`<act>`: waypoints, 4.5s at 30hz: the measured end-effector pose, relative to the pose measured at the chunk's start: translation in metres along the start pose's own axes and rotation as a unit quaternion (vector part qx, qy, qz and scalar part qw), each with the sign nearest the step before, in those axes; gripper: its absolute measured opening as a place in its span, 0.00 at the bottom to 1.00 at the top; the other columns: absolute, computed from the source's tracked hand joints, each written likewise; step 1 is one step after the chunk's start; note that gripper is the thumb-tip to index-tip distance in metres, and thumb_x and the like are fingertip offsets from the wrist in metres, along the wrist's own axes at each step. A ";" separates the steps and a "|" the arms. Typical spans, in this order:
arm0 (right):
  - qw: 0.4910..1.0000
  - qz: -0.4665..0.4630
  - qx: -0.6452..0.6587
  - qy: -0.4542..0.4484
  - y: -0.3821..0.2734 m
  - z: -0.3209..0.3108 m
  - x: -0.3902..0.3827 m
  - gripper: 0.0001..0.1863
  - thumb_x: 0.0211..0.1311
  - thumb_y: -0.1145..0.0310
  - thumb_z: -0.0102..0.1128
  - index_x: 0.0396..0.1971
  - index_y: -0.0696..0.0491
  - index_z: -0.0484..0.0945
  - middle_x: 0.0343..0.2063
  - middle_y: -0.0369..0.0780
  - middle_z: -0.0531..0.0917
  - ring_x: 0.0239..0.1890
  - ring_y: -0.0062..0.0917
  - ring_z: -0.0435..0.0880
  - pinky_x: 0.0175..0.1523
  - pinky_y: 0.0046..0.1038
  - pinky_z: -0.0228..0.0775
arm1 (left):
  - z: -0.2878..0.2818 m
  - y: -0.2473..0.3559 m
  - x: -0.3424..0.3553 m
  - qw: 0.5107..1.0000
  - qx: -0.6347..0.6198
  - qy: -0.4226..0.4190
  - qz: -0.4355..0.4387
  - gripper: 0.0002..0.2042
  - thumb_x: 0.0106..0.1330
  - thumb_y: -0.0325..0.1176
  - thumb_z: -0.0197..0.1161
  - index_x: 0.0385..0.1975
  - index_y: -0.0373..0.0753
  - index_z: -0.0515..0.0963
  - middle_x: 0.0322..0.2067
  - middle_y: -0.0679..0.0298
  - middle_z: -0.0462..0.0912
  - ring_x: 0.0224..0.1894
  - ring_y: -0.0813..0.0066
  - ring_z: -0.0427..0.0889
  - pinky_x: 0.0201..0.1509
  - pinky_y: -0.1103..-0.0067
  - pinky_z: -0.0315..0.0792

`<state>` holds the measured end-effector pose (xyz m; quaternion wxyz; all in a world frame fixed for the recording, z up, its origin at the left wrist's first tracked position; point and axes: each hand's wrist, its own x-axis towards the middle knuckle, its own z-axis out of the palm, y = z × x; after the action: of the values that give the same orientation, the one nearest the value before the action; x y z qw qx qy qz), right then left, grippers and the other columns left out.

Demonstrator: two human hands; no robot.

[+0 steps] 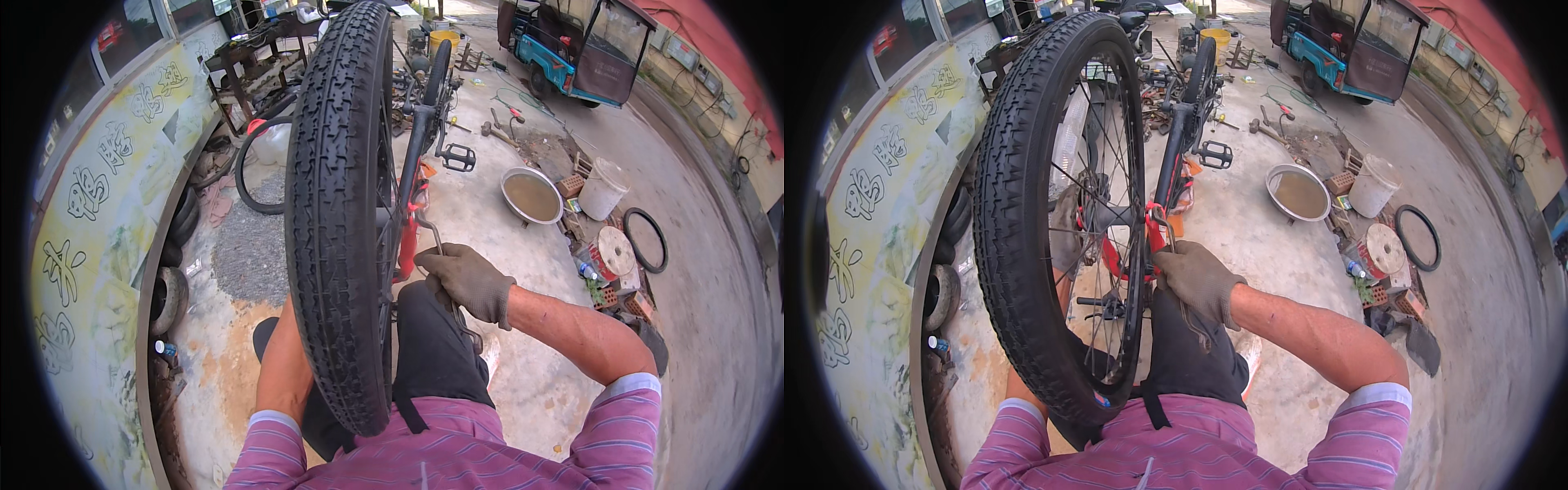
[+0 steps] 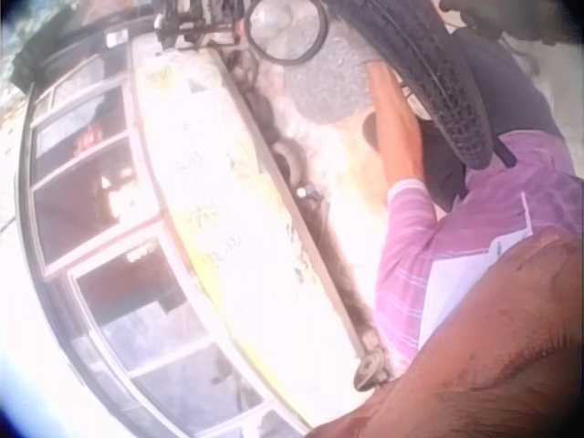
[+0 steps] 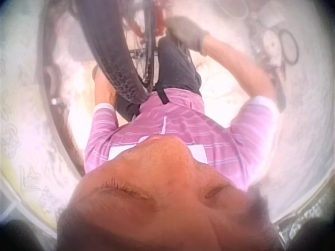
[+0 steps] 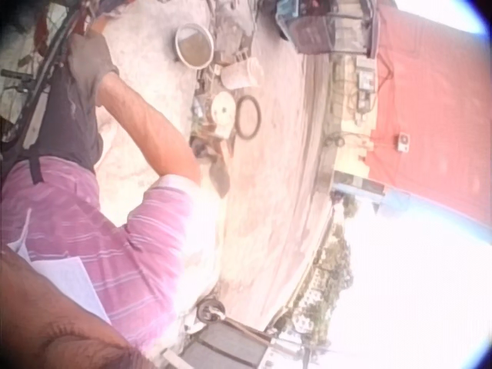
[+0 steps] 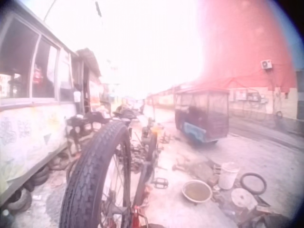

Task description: The person removes the inner tube from a bicycle tire, then uses a wrench to adjust the rear wheel axle and derailleur. The person repeatedly seats the tire bead onto the rim and checks the fit.

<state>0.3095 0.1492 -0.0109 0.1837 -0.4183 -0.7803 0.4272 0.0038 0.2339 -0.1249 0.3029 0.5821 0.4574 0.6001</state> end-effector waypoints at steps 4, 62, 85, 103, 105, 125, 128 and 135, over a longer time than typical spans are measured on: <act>0.982 0.115 0.152 0.003 0.005 0.012 0.003 0.20 0.75 0.61 0.49 0.54 0.61 0.76 0.24 0.37 0.77 0.24 0.20 0.77 0.27 0.26 0.68 | 0.008 -0.005 0.000 1.000 -0.007 0.003 0.001 0.18 0.77 0.39 0.58 0.56 0.30 0.76 0.48 0.58 0.83 0.49 0.74 0.81 0.57 0.78 0.74; 0.943 0.277 0.040 0.179 -0.025 0.052 -0.035 0.12 0.72 0.60 0.57 0.45 0.52 0.74 0.16 0.29 0.68 0.13 0.16 0.64 0.16 0.25 0.53 | 0.044 -0.021 0.001 0.980 -0.156 0.125 0.005 0.22 0.78 0.47 0.56 0.54 0.31 0.78 0.50 0.52 0.80 0.52 0.62 0.79 0.60 0.72 0.71; 0.929 0.151 -0.302 0.150 0.109 -0.008 0.162 0.19 0.70 0.53 0.52 0.50 0.47 0.84 0.49 0.47 0.87 0.53 0.43 0.86 0.53 0.45 0.78 | 0.028 -0.017 0.002 0.985 0.088 0.103 0.106 0.23 0.78 0.46 0.48 0.48 0.30 0.78 0.39 0.53 0.83 0.41 0.61 0.82 0.49 0.69 0.75; 0.887 -0.135 -0.417 0.143 -0.113 -0.115 -0.038 0.12 0.63 0.61 0.66 0.38 0.54 0.82 0.24 0.44 0.84 0.29 0.38 0.86 0.38 0.39 0.77 | 0.039 -0.060 -0.022 0.993 -0.109 0.046 0.006 0.21 0.79 0.45 0.49 0.55 0.32 0.74 0.47 0.53 0.81 0.48 0.61 0.82 0.53 0.68 0.77; 0.912 -0.121 -0.362 0.147 -0.104 -0.085 -0.070 0.10 0.64 0.64 0.65 0.38 0.54 0.82 0.24 0.43 0.84 0.27 0.38 0.86 0.35 0.39 0.77 | 0.033 -0.066 -0.016 0.989 -0.144 0.046 -0.003 0.21 0.79 0.45 0.49 0.56 0.32 0.73 0.48 0.53 0.81 0.48 0.61 0.82 0.54 0.68 0.77; 0.914 -0.031 0.312 0.257 0.109 0.109 0.004 0.13 0.66 0.71 0.66 0.45 0.58 0.74 0.29 0.37 0.84 0.32 0.19 0.85 0.42 0.25 0.78 | -0.008 -0.110 0.009 0.944 -0.326 0.039 -0.040 0.22 0.79 0.43 0.51 0.64 0.34 0.69 0.56 0.53 0.79 0.55 0.62 0.81 0.59 0.68 0.79; 0.929 0.001 0.322 0.183 0.129 0.083 0.029 0.11 0.65 0.73 0.67 0.41 0.58 0.74 0.36 0.39 0.86 0.39 0.21 0.85 0.46 0.25 0.79 | -0.010 -0.113 0.010 0.938 -0.342 0.037 -0.040 0.23 0.79 0.43 0.51 0.65 0.34 0.68 0.57 0.53 0.78 0.56 0.62 0.81 0.60 0.68 0.80; 0.986 -0.033 0.058 0.152 0.132 -0.005 0.117 0.14 0.62 0.72 0.68 0.46 0.57 0.78 0.42 0.41 0.86 0.48 0.24 0.86 0.54 0.29 0.78 | -0.016 -0.130 0.015 0.916 -0.398 0.018 -0.048 0.24 0.79 0.42 0.51 0.68 0.35 0.66 0.60 0.52 0.78 0.59 0.62 0.81 0.61 0.68 0.81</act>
<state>0.3094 0.2842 -0.1245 0.3382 -0.4411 -0.7305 0.3967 -0.0363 0.2957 -0.2341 0.5296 0.3800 0.2132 0.7278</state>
